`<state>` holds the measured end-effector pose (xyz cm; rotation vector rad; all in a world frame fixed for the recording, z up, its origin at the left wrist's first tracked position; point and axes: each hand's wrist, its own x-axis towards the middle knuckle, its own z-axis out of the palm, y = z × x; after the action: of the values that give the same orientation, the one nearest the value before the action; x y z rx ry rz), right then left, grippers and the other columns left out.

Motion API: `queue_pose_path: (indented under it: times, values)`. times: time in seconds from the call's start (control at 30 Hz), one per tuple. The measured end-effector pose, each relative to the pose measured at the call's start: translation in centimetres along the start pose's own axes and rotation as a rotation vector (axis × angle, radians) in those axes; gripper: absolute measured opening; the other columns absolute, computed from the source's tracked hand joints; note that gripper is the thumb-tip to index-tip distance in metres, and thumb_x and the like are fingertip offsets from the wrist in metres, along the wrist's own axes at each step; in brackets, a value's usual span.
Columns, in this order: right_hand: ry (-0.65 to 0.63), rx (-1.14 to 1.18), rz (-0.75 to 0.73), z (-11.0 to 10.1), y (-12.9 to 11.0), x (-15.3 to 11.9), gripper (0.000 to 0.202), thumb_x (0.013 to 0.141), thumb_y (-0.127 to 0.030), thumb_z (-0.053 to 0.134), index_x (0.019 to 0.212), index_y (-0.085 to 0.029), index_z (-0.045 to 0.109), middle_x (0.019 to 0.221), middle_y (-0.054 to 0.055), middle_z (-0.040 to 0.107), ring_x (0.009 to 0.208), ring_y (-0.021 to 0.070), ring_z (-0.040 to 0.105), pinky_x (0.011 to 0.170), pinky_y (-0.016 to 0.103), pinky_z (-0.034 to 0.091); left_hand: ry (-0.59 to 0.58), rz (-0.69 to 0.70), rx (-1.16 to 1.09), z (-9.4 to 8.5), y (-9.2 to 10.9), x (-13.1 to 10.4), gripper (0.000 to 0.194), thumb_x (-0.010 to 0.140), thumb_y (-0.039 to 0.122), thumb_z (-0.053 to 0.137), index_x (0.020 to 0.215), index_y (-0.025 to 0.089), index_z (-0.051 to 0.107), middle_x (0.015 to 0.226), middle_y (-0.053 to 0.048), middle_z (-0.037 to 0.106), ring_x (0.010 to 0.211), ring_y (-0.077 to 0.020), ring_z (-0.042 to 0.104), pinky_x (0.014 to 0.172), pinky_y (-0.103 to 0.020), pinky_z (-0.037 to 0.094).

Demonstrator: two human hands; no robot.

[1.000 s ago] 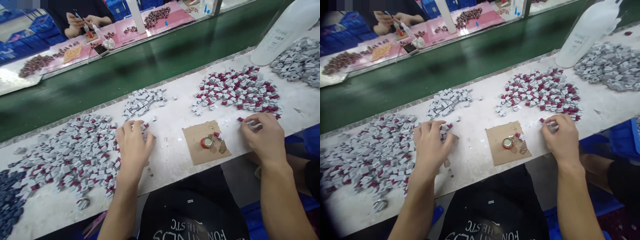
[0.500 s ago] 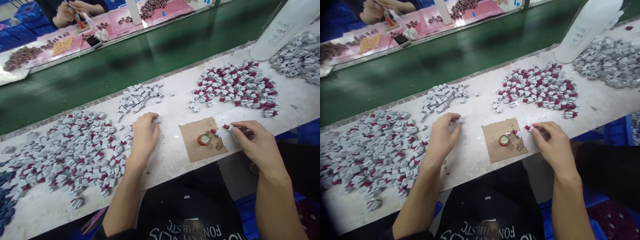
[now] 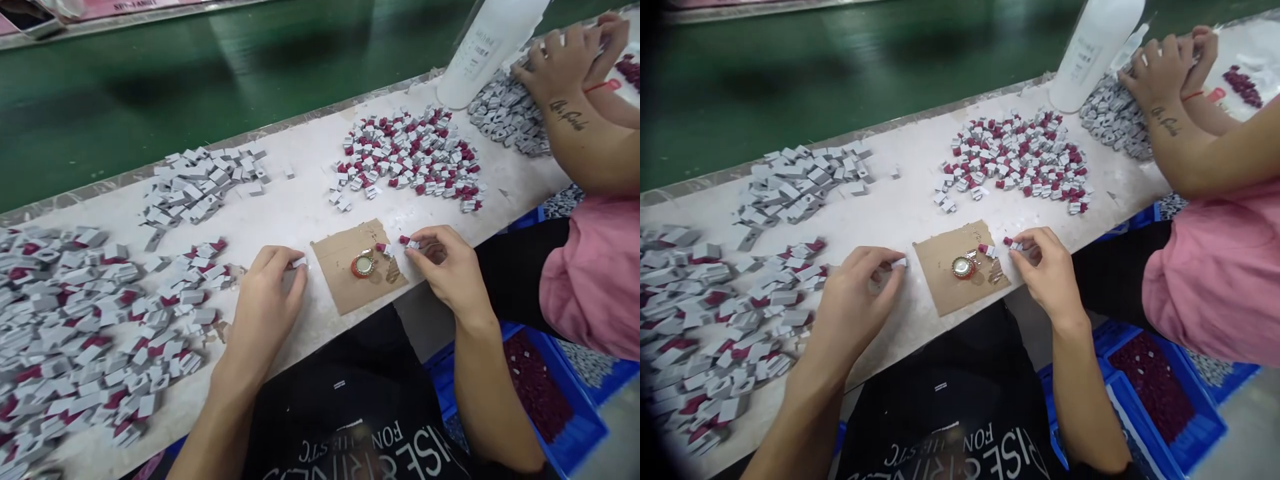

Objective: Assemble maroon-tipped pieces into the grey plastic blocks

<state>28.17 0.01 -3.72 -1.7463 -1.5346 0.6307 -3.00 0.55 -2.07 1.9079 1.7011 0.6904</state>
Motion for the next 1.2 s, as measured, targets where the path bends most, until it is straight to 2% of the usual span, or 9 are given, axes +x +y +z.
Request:
queue_pose_path:
  times: [0.17,0.33,0.47,0.57,0.67,0.8,1.07,1.2]
  values:
    - [-0.024,-0.046,-0.016,-0.3,-0.6,-0.5,0.007,0.098,-0.025,0.077,0.104,-0.026,0.080,0.112,0.006,0.078,0.087,0.0224,0.067,0.082,0.040,0.056,-0.043,-0.021,-0.026,-0.1,-0.1,-0.2,0.008,0.102,0.021,0.066,0.107,0.023,0.071,0.100,-0.007,0.076,0.089,-0.0266,0.073,0.088,-0.043,0.062]
    - [-0.056,-0.044,-0.125,-0.6,-0.5,-1.2,0.013,0.107,-0.022,0.072,0.108,-0.027,0.084,0.115,0.006,0.082,0.103,0.0256,0.077,0.088,0.041,0.060,-0.028,-0.091,-0.105,0.2,0.0,-0.7,0.017,0.101,0.021,0.071,0.117,0.021,0.075,0.099,-0.005,0.074,0.084,-0.0238,0.072,0.082,-0.041,0.063]
    - [0.023,0.003,-0.146,-0.4,-0.9,-1.8,0.016,0.107,-0.017,0.074,0.106,-0.028,0.085,0.110,0.004,0.083,0.103,0.0257,0.079,0.091,0.042,0.062,-0.007,-0.108,-0.323,0.3,0.7,-1.0,0.016,0.104,0.026,0.074,0.119,0.023,0.078,0.113,-0.006,0.080,0.097,-0.0223,0.078,0.090,-0.039,0.066]
    - [0.083,0.104,-0.145,-0.1,-2.5,-2.6,0.017,0.104,-0.015,0.079,0.111,-0.029,0.085,0.111,0.003,0.085,0.104,0.0253,0.081,0.094,0.043,0.064,-0.069,-0.127,-0.544,0.7,1.6,-1.2,0.015,0.106,0.028,0.076,0.121,0.025,0.077,0.115,-0.005,0.081,0.101,-0.0213,0.080,0.093,-0.038,0.066]
    - [-0.012,0.132,-0.209,0.2,-4.5,-3.2,0.020,0.106,-0.011,0.078,0.112,-0.029,0.085,0.115,0.002,0.086,0.110,0.0240,0.083,0.099,0.041,0.066,-0.129,-0.146,-0.657,1.3,2.3,-1.2,0.016,0.106,0.027,0.077,0.122,0.025,0.078,0.114,-0.005,0.082,0.101,-0.0209,0.080,0.089,-0.037,0.065]
    - [-0.129,0.132,-0.255,0.7,-5.8,-3.4,0.024,0.108,-0.007,0.074,0.112,-0.028,0.084,0.114,0.002,0.087,0.110,0.0214,0.084,0.101,0.038,0.069,-0.125,-0.169,-0.688,2.0,2.6,-1.2,0.016,0.105,0.024,0.077,0.121,0.023,0.078,0.111,-0.005,0.082,0.097,-0.0188,0.079,0.086,-0.035,0.064]
    - [-0.129,0.141,-0.264,1.3,-6.0,-3.2,0.024,0.108,-0.007,0.073,0.112,-0.028,0.085,0.114,0.003,0.088,0.111,0.0231,0.085,0.101,0.042,0.072,-0.165,-0.164,-0.727,2.6,2.7,-1.1,0.017,0.105,0.022,0.077,0.122,0.023,0.078,0.111,-0.003,0.083,0.098,-0.0173,0.078,0.091,-0.034,0.064]
    - [-0.120,0.155,-0.245,1.3,-6.0,-3.3,0.024,0.108,-0.008,0.074,0.111,-0.028,0.087,0.112,0.003,0.088,0.108,0.0224,0.085,0.099,0.040,0.072,-0.173,-0.163,-0.746,2.6,3.0,-1.0,0.016,0.106,0.022,0.077,0.123,0.023,0.078,0.102,-0.002,0.080,0.091,-0.0171,0.076,0.083,-0.033,0.062]
